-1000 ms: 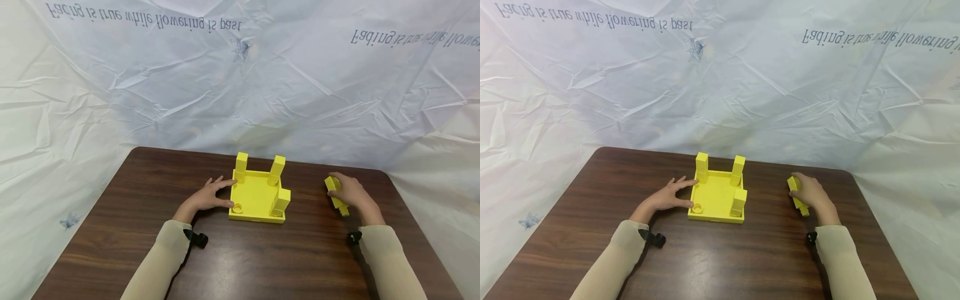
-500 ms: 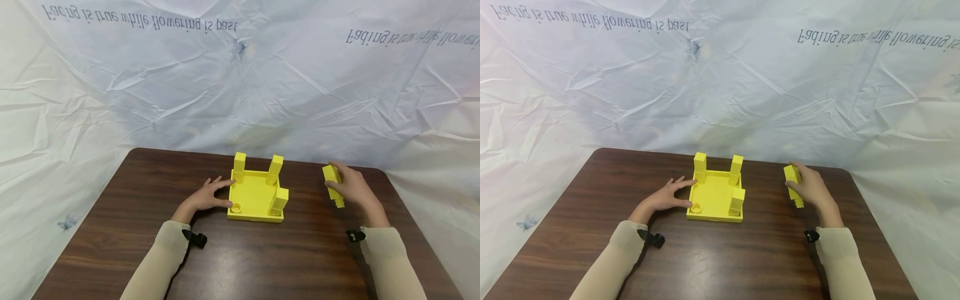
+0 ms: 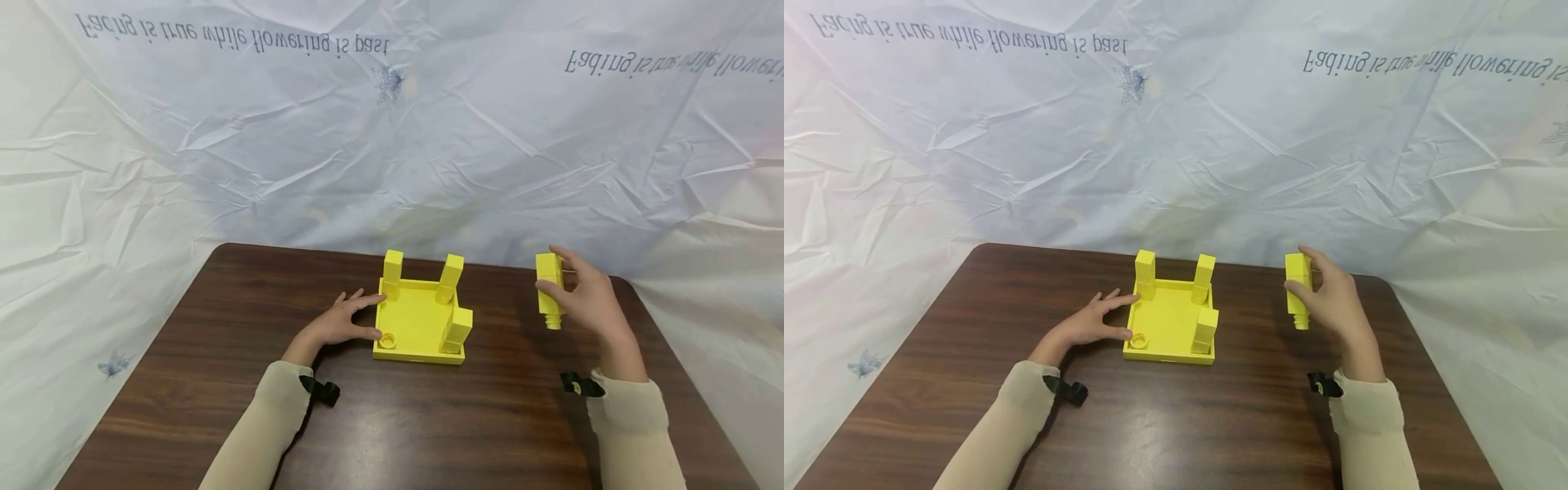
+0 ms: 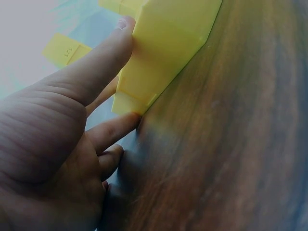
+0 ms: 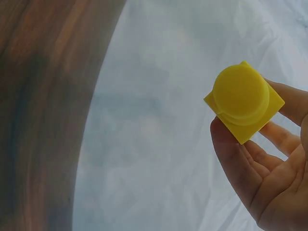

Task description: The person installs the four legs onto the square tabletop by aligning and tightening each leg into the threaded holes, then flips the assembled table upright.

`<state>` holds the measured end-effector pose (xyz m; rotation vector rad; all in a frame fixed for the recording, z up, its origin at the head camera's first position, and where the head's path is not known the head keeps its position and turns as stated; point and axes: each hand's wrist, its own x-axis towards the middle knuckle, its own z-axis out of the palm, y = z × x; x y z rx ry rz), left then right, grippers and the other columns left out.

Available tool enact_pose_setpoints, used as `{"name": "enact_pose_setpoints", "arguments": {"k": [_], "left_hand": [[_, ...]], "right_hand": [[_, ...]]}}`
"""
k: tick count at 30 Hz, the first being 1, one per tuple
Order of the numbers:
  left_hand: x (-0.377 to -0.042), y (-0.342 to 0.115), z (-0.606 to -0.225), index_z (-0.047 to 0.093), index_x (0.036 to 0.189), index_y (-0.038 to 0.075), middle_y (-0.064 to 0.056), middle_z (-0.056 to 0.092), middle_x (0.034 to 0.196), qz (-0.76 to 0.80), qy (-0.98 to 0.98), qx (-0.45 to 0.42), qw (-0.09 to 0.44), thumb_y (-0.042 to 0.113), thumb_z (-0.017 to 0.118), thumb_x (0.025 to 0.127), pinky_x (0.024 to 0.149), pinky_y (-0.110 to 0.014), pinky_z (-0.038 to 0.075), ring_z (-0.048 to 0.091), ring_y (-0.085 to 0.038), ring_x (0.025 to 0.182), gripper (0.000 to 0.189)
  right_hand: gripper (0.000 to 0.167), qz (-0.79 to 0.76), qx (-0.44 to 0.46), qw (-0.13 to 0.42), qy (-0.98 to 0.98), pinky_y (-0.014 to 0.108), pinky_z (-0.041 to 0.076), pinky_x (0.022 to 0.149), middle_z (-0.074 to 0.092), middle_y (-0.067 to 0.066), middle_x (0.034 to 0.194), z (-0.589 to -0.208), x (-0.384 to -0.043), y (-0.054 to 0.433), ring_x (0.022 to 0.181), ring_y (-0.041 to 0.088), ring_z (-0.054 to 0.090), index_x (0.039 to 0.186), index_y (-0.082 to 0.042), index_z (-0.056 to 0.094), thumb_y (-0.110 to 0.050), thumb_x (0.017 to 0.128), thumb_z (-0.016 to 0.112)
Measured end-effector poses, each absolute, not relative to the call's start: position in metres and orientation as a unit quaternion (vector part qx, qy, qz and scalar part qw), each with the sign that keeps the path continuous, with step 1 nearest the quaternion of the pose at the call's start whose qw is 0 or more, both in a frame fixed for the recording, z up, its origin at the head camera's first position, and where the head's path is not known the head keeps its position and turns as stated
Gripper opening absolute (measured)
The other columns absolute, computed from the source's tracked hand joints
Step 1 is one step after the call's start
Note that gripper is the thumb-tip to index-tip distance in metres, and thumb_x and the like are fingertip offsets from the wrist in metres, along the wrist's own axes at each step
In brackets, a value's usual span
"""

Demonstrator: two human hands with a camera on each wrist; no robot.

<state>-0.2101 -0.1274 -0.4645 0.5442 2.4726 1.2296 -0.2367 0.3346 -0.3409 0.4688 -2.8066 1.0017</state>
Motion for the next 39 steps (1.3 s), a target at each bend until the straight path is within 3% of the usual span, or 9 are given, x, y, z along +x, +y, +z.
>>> {"name": "enact_pose_setpoints", "arguments": {"k": [4,8,14,17,30,39], "left_hand": [[-0.209,-0.128,-0.464,0.042,0.165,0.023,-0.007,0.032,0.171,0.433,0.866,0.186,0.166,0.038,0.083,0.093,0.127,-0.061,-0.009,0.005,-0.035,0.163,0.084],[-0.209,-0.129,-0.465,0.041,0.165,0.023,-0.007,0.032,0.172,0.431,0.868,0.184,0.164,0.039,0.083,0.093,0.127,-0.061,-0.009,0.005,-0.035,0.163,0.085],[-0.208,-0.128,-0.463,0.042,0.165,0.024,-0.008,0.032,0.172,0.433,0.867,0.180,0.167,0.039,0.083,0.093,0.127,-0.062,-0.009,0.004,-0.036,0.163,0.084],[-0.208,-0.127,-0.463,0.043,0.164,0.023,-0.008,0.032,0.171,0.435,0.867,0.180,0.165,0.038,0.083,0.093,0.127,-0.063,-0.008,0.005,-0.036,0.163,0.083],[-0.207,-0.127,-0.463,0.043,0.164,0.023,-0.008,0.033,0.171,0.436,0.865,0.184,0.164,0.037,0.083,0.093,0.126,-0.064,-0.007,0.005,-0.037,0.163,0.083],[-0.208,-0.125,-0.465,0.043,0.164,0.023,-0.008,0.034,0.171,0.437,0.866,0.184,0.160,0.036,0.084,0.093,0.126,-0.064,-0.007,0.006,-0.036,0.163,0.082]], "right_hand": [[0.077,0.348,0.163,0.087,-0.919,0.032,0.060,0.061,0.055,0.036,0.138,-0.337,-0.232,0.327,0.107,0.057,0.064,0.165,-0.009,0.037,-0.019,0.100,0.077],[0.079,0.374,0.186,0.113,-0.902,0.016,0.054,0.063,0.057,0.030,0.133,-0.335,-0.230,0.315,0.102,0.050,0.067,0.165,-0.011,0.037,-0.012,0.098,0.078],[0.081,0.400,0.210,0.144,-0.880,0.008,0.050,0.071,0.059,0.023,0.128,-0.333,-0.228,0.296,0.095,0.005,0.066,0.164,-0.011,0.039,-0.004,0.094,0.080],[0.083,0.425,0.217,0.151,-0.866,0.007,0.050,0.074,0.059,0.021,0.128,-0.331,-0.227,0.287,0.094,-0.006,0.062,0.164,-0.012,0.040,0.000,0.093,0.081],[0.070,0.530,0.272,0.197,-0.778,0.014,0.057,0.075,0.057,0.002,0.124,-0.335,-0.226,0.239,0.096,0.007,0.069,0.155,-0.001,0.050,0.015,0.091,0.074],[0.073,0.536,0.293,0.173,-0.772,0.016,0.057,0.079,0.059,0.015,0.133,-0.335,-0.218,0.209,0.107,0.012,0.065,0.155,-0.003,0.050,0.011,0.090,0.079]]}}
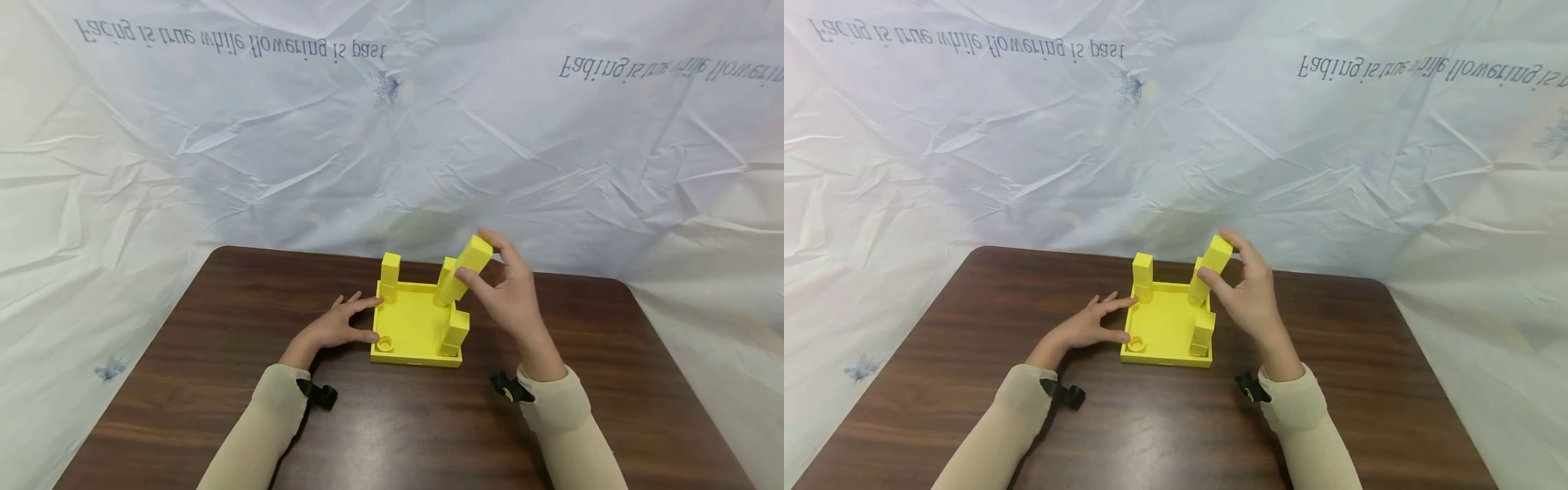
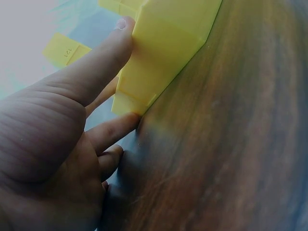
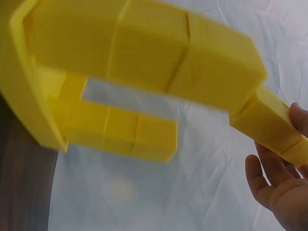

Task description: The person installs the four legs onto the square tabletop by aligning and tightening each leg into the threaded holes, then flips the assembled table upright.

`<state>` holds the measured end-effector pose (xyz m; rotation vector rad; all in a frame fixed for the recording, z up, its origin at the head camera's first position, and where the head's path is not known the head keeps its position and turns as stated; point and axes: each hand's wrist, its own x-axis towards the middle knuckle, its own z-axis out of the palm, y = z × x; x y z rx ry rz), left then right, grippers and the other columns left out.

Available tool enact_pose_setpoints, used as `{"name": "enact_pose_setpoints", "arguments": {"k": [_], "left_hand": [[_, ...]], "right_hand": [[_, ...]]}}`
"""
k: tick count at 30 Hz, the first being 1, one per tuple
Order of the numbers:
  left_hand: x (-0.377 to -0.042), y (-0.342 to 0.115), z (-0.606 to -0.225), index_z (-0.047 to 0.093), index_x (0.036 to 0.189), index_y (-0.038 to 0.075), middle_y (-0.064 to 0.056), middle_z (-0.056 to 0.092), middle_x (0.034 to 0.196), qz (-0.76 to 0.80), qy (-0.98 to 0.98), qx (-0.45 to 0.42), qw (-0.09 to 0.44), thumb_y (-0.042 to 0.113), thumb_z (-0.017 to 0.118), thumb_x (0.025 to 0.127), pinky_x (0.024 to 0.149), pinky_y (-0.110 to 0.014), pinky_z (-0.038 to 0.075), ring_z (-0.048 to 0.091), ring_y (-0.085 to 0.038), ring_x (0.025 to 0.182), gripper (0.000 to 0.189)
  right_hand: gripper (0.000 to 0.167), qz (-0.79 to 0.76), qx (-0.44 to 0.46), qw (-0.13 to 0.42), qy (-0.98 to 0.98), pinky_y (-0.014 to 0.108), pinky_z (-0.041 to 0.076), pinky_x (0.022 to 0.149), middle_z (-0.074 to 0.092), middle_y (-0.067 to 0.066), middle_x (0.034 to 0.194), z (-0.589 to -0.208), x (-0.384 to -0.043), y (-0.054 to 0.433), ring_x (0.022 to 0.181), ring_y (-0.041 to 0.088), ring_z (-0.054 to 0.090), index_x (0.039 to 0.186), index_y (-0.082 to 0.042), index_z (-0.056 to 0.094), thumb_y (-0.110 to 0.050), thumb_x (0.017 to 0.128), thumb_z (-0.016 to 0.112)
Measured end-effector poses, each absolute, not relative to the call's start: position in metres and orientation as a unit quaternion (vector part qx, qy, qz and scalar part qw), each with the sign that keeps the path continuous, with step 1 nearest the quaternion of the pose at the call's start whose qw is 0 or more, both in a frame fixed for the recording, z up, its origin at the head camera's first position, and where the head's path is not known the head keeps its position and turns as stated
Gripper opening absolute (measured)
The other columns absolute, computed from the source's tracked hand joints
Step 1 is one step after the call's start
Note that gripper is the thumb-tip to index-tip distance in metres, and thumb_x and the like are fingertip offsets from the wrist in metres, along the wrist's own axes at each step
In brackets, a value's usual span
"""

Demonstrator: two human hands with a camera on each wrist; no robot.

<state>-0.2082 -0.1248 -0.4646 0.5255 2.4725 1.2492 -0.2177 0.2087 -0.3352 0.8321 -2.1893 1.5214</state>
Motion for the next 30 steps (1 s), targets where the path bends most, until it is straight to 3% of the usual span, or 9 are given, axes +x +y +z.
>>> {"name": "enact_pose_setpoints", "arguments": {"k": [5,11,15,21,30], "left_hand": [[-0.206,-0.125,-0.462,0.043,0.164,0.023,-0.007,0.034,0.171,0.437,0.864,0.187,0.163,0.038,0.083,0.093,0.127,-0.063,-0.008,0.005,-0.036,0.163,0.083],[-0.207,-0.126,-0.465,0.043,0.164,0.024,-0.005,0.034,0.171,0.433,0.868,0.184,0.159,0.040,0.083,0.093,0.127,-0.063,-0.006,0.006,-0.034,0.163,0.083],[-0.207,-0.126,-0.466,0.043,0.164,0.025,-0.004,0.033,0.171,0.434,0.868,0.181,0.161,0.041,0.083,0.093,0.127,-0.063,-0.007,0.005,-0.033,0.163,0.082],[-0.206,-0.122,-0.470,0.044,0.164,0.026,-0.003,0.034,0.171,0.435,0.867,0.179,0.164,0.043,0.083,0.092,0.127,-0.062,-0.006,0.005,-0.033,0.163,0.083],[-0.205,-0.125,-0.463,0.044,0.164,0.026,-0.005,0.032,0.172,0.436,0.869,0.167,0.164,0.043,0.083,0.092,0.126,-0.066,-0.004,0.004,-0.034,0.163,0.084]], "right_hand": [[0.073,0.509,0.298,0.148,-0.794,0.015,0.055,0.087,0.061,0.015,0.130,-0.335,-0.208,0.196,0.109,0.013,0.060,0.155,-0.003,0.050,0.004,0.089,0.083],[0.058,0.488,0.319,0.126,-0.803,0.024,0.056,0.089,0.064,0.009,0.121,-0.339,-0.204,0.188,0.101,0.016,0.062,0.140,-0.002,0.058,-0.002,0.089,0.086],[0.054,0.479,0.329,0.114,-0.806,0.028,0.057,0.081,0.064,0.001,0.113,-0.343,-0.201,0.185,0.094,0.015,0.063,0.135,-0.006,0.059,-0.005,0.089,0.086],[0.056,0.446,0.321,0.091,-0.830,0.030,0.054,0.060,0.065,0.005,0.112,-0.345,-0.193,0.185,0.076,0.015,0.057,0.138,-0.007,0.057,-0.012,0.091,0.087],[0.054,0.433,0.359,0.067,-0.824,0.042,0.057,0.078,0.065,0.004,0.115,-0.351,-0.190,0.171,0.096,0.021,0.063,0.137,-0.007,0.057,-0.011,0.091,0.086]]}}
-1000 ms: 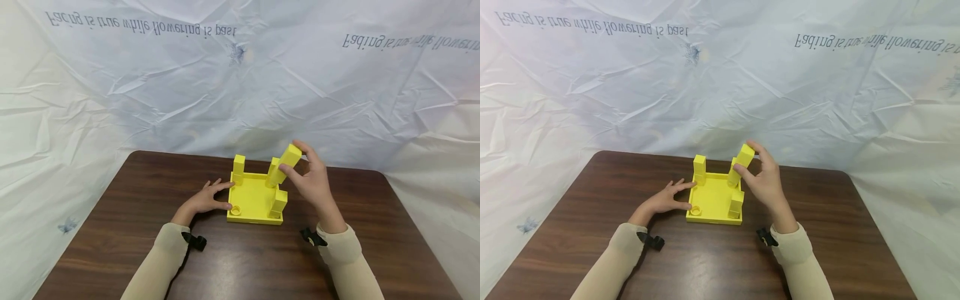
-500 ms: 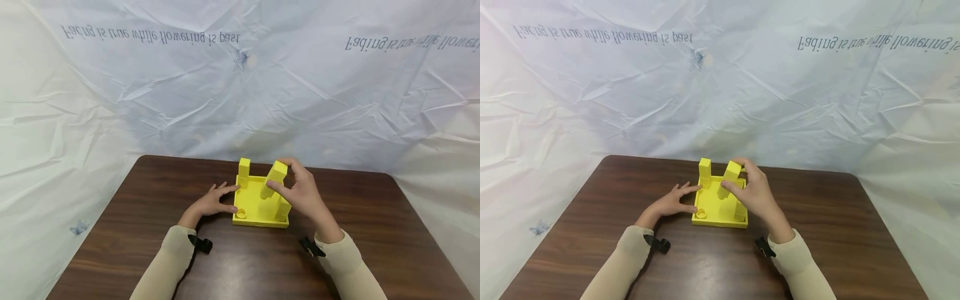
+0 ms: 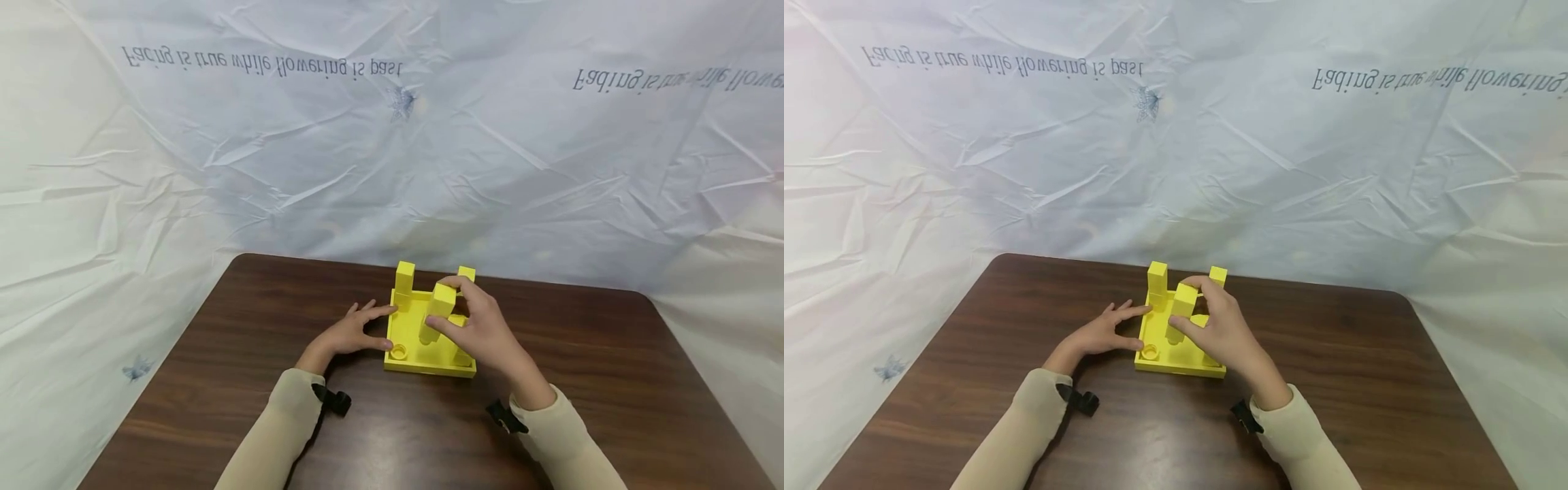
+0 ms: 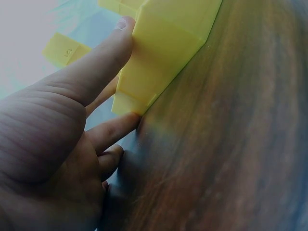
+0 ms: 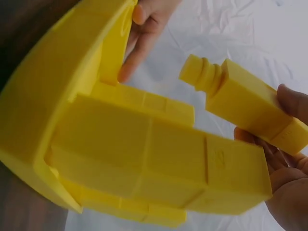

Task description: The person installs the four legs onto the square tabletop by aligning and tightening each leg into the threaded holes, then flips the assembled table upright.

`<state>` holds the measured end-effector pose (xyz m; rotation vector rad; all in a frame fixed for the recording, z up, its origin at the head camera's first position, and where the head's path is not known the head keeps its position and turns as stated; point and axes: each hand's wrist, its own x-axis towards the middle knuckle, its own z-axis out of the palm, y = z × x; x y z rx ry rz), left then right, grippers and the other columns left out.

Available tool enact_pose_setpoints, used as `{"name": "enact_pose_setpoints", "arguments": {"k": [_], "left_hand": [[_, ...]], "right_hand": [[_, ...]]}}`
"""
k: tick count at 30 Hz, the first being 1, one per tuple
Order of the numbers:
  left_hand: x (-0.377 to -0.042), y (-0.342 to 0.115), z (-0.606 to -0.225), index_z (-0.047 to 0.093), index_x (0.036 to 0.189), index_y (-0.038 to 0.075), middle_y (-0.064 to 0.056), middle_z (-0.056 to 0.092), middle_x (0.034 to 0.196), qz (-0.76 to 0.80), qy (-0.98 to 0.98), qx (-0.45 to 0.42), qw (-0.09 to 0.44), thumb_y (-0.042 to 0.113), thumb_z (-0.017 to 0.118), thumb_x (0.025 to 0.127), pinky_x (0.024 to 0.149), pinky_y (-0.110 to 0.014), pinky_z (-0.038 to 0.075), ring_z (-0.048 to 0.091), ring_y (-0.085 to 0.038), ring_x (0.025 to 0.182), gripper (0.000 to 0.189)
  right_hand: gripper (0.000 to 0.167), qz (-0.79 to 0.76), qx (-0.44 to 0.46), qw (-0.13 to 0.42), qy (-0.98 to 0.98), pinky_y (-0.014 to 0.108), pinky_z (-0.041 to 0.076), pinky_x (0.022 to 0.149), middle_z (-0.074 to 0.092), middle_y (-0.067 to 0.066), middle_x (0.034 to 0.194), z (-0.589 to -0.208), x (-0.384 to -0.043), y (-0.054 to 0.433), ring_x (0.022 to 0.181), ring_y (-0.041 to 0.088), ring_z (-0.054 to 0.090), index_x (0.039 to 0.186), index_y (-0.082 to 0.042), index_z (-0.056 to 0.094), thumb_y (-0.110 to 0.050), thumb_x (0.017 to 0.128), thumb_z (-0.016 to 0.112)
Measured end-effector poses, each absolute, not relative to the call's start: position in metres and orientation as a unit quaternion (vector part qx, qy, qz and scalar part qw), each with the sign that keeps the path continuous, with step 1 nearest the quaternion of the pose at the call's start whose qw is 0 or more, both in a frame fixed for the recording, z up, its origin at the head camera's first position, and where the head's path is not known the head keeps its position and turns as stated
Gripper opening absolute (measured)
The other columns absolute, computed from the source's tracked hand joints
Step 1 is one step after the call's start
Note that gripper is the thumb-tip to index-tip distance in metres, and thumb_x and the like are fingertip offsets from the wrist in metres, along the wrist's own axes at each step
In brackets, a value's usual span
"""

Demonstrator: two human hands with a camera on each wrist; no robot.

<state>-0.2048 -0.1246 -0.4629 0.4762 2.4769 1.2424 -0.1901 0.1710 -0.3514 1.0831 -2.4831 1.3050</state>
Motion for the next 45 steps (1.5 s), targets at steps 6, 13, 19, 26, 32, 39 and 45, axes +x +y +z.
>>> {"name": "enact_pose_setpoints", "arguments": {"k": [6,13,19,26,32,39,45], "left_hand": [[-0.205,-0.125,-0.462,0.044,0.164,0.026,-0.006,0.031,0.172,0.436,0.870,0.163,0.163,0.045,0.084,0.091,0.126,-0.067,-0.002,0.004,-0.034,0.163,0.085],[-0.206,-0.126,-0.461,0.043,0.164,0.027,-0.008,0.028,0.173,0.432,0.873,0.157,0.164,0.045,0.084,0.091,0.126,-0.069,0.000,0.003,-0.034,0.163,0.085],[-0.205,-0.127,-0.460,0.044,0.164,0.026,-0.007,0.030,0.173,0.432,0.873,0.160,0.161,0.043,0.083,0.092,0.125,-0.070,-0.001,0.004,-0.035,0.163,0.084],[-0.207,-0.127,-0.460,0.043,0.164,0.025,-0.005,0.032,0.172,0.425,0.875,0.164,0.161,0.044,0.082,0.093,0.126,-0.068,-0.003,0.005,-0.034,0.163,0.084],[-0.208,-0.125,-0.462,0.042,0.164,0.026,-0.007,0.030,0.172,0.423,0.875,0.167,0.164,0.044,0.082,0.093,0.126,-0.067,-0.002,0.005,-0.034,0.163,0.084],[-0.208,-0.125,-0.463,0.042,0.164,0.027,-0.007,0.029,0.173,0.426,0.875,0.162,0.164,0.045,0.082,0.093,0.125,-0.069,-0.003,0.004,-0.034,0.163,0.084],[-0.208,-0.125,-0.464,0.042,0.165,0.027,-0.006,0.028,0.173,0.422,0.875,0.166,0.168,0.046,0.082,0.093,0.126,-0.067,-0.004,0.003,-0.033,0.163,0.085]], "right_hand": [[0.058,0.433,0.360,0.045,-0.825,0.042,0.057,0.080,0.064,0.004,0.116,-0.355,-0.188,0.165,0.093,0.016,0.061,0.143,-0.007,0.053,-0.013,0.094,0.083],[0.058,0.446,0.364,0.041,-0.816,0.038,0.060,0.078,0.062,0.004,0.114,-0.354,-0.184,0.158,0.091,0.013,0.063,0.144,-0.005,0.052,-0.009,0.094,0.082],[0.058,0.451,0.373,0.052,-0.809,0.044,0.061,0.087,0.062,0.010,0.123,-0.362,-0.179,0.146,0.103,0.019,0.066,0.145,0.000,0.050,-0.005,0.095,0.080],[0.059,0.457,0.370,0.046,-0.808,0.049,0.059,0.093,0.059,0.019,0.136,-0.370,-0.174,0.137,0.117,0.028,0.064,0.147,0.001,0.047,-0.005,0.097,0.077],[0.060,0.454,0.369,0.049,-0.809,0.052,0.057,0.098,0.053,0.025,0.147,-0.379,-0.173,0.134,0.132,0.035,0.058,0.149,0.002,0.047,-0.007,0.098,0.077],[0.059,0.459,0.359,0.030,-0.812,0.057,0.056,0.099,0.051,0.024,0.151,-0.386,-0.174,0.130,0.134,0.038,0.056,0.150,0.002,0.047,-0.010,0.100,0.075],[0.058,0.458,0.350,0.006,-0.817,0.059,0.053,0.103,0.049,0.022,0.154,-0.395,-0.176,0.128,0.140,0.039,0.052,0.151,0.003,0.045,-0.011,0.102,0.073]]}}
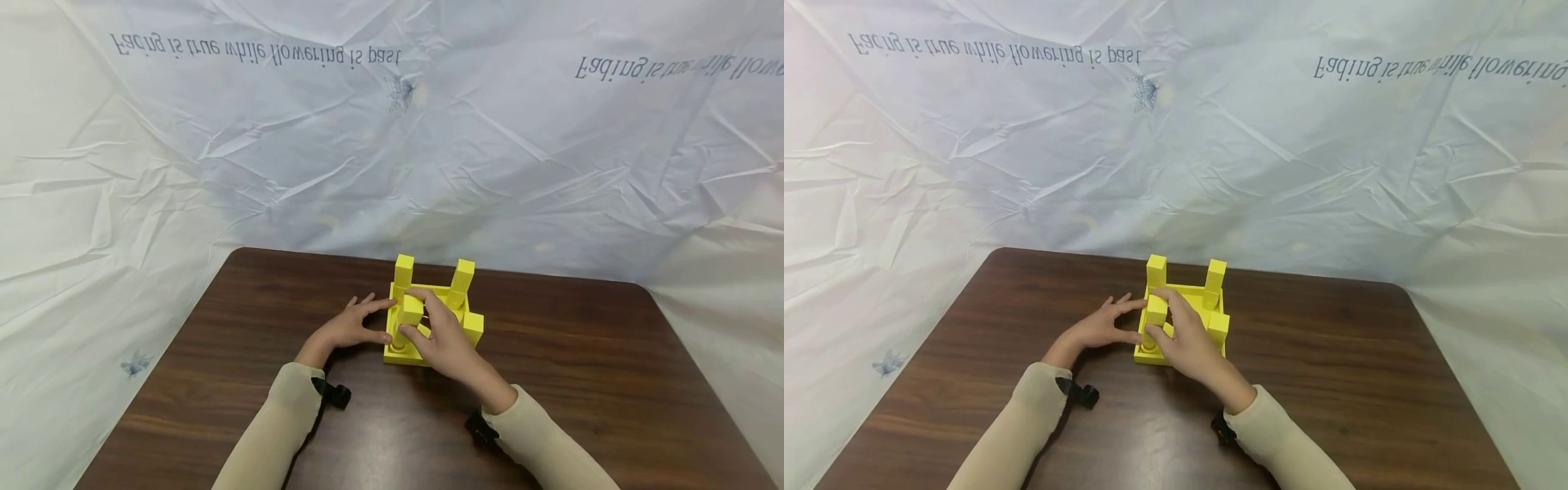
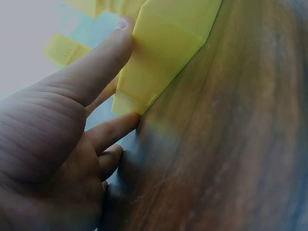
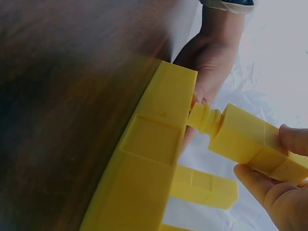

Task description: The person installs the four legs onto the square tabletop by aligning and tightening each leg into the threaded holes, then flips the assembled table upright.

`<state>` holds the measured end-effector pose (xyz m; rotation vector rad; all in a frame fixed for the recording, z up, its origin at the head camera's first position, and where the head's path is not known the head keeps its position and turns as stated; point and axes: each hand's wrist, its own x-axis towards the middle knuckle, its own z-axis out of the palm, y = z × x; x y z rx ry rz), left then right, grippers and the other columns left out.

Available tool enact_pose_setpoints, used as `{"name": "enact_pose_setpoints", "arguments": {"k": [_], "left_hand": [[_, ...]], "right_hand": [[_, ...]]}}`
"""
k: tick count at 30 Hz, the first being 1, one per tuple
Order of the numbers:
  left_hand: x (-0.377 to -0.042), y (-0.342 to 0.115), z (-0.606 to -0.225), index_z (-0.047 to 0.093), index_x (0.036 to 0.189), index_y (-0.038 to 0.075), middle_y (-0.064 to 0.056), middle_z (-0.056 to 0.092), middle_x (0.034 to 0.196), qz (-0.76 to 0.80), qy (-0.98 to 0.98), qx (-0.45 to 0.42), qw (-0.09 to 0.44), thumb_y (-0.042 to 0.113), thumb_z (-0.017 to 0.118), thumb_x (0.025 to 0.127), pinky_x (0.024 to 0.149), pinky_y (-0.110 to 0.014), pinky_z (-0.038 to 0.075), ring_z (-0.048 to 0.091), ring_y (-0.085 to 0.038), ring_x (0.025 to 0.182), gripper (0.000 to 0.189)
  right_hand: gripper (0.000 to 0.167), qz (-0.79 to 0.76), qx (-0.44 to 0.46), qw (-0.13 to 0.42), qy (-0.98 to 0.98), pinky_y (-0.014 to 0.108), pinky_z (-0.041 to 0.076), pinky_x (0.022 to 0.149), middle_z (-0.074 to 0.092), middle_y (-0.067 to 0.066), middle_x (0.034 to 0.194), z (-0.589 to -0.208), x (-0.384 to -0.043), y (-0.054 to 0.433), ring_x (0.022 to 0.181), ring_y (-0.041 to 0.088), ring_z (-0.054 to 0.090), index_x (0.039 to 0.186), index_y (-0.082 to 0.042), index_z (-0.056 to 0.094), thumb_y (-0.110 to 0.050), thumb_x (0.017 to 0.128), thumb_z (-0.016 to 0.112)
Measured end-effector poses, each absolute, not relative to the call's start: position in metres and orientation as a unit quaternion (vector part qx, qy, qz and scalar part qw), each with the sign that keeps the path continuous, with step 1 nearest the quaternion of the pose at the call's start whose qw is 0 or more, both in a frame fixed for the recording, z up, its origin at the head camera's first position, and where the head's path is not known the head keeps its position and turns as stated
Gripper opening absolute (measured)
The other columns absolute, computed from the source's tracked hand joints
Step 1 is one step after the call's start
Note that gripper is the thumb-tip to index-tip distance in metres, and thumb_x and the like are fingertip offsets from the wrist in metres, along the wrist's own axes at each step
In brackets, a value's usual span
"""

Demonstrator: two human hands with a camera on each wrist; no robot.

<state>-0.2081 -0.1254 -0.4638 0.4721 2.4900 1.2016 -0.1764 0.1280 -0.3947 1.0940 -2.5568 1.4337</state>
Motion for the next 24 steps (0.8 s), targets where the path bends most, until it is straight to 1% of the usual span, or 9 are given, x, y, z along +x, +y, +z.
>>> {"name": "enact_pose_setpoints", "arguments": {"k": [5,12,21,24], "left_hand": [[-0.208,-0.125,-0.464,0.042,0.164,0.026,-0.006,0.030,0.172,0.425,0.874,0.167,0.166,0.045,0.082,0.093,0.126,-0.066,-0.005,0.004,-0.033,0.163,0.084],[-0.208,-0.125,-0.465,0.042,0.164,0.026,-0.009,0.027,0.173,0.425,0.875,0.162,0.167,0.046,0.082,0.092,0.126,-0.068,-0.002,0.003,-0.035,0.163,0.085],[-0.207,-0.125,-0.463,0.041,0.165,0.026,-0.010,0.024,0.174,0.424,0.875,0.160,0.170,0.045,0.082,0.093,0.123,-0.073,0.001,-0.001,-0.037,0.162,0.084],[-0.207,-0.125,-0.463,0.041,0.165,0.026,-0.010,0.024,0.174,0.424,0.875,0.162,0.169,0.045,0.081,0.094,0.123,-0.073,0.000,-0.001,-0.037,0.163,0.084]], "right_hand": [[0.058,0.459,0.351,0.005,-0.816,0.057,0.054,0.104,0.049,0.022,0.154,-0.399,-0.179,0.128,0.141,0.038,0.052,0.151,0.000,0.045,-0.011,0.102,0.073],[0.059,0.458,0.355,-0.011,-0.815,0.056,0.053,0.106,0.047,0.020,0.158,-0.402,-0.180,0.129,0.145,0.038,0.048,0.155,-0.004,0.043,-0.013,0.104,0.071],[0.059,0.438,0.389,-0.011,-0.810,0.058,0.051,0.107,0.052,0.022,0.155,-0.404,-0.183,0.129,0.144,0.036,0.050,0.155,-0.006,0.044,-0.012,0.103,0.072],[0.059,0.442,0.392,-0.011,-0.807,0.060,0.051,0.105,0.055,0.023,0.151,-0.406,-0.185,0.129,0.137,0.037,0.056,0.154,-0.006,0.045,-0.012,0.102,0.073]]}}
